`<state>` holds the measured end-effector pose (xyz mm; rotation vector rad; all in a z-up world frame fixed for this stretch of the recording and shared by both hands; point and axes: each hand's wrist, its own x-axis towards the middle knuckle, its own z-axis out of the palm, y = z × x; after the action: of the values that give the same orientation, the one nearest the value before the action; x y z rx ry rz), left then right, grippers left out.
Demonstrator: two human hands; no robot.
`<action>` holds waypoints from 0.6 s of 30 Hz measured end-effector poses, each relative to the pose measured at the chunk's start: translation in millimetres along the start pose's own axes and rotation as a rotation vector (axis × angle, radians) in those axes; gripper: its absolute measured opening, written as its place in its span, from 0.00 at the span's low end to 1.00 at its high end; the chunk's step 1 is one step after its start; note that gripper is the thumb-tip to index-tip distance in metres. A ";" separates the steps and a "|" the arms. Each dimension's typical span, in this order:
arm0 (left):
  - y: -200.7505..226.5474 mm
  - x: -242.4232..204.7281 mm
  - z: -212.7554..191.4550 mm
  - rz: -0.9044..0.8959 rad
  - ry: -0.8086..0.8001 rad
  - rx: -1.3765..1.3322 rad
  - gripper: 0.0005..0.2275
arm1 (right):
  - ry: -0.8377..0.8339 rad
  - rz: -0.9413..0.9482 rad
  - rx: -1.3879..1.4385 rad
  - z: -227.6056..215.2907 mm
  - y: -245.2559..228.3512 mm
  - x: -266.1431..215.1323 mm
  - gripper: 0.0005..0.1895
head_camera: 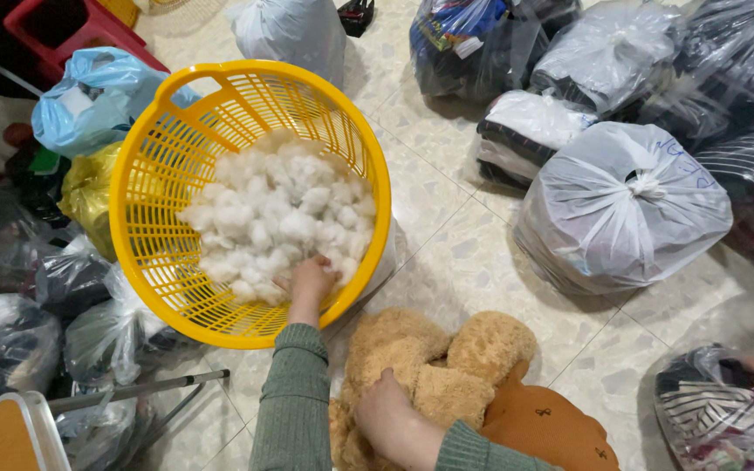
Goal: The person sits on the floor and repeatedly takes handfuls of white stuffing from a yellow basket to fill a large teddy bear. They push the stuffing into the bear's body and head, adjusting the fabric as they work.
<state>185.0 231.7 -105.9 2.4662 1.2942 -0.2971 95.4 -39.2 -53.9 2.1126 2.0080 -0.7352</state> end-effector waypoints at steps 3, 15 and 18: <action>1.3 -3.1 -12.1 0.028 0.138 -0.199 0.19 | -0.014 -0.008 -0.022 -2.0 1.1 0.6 0.12; -14.1 -121.3 -76.9 0.199 0.466 -0.671 0.13 | 0.089 0.080 0.083 -22.2 47.6 -22.1 0.08; -34.1 -199.3 -63.6 0.364 0.573 -0.694 0.12 | 0.085 0.112 0.140 -25.1 51.7 -25.0 0.14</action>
<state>46.3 124.0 12.8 2.1414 0.8688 0.8570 151.8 -56.5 -33.1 2.3501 1.9117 -0.8017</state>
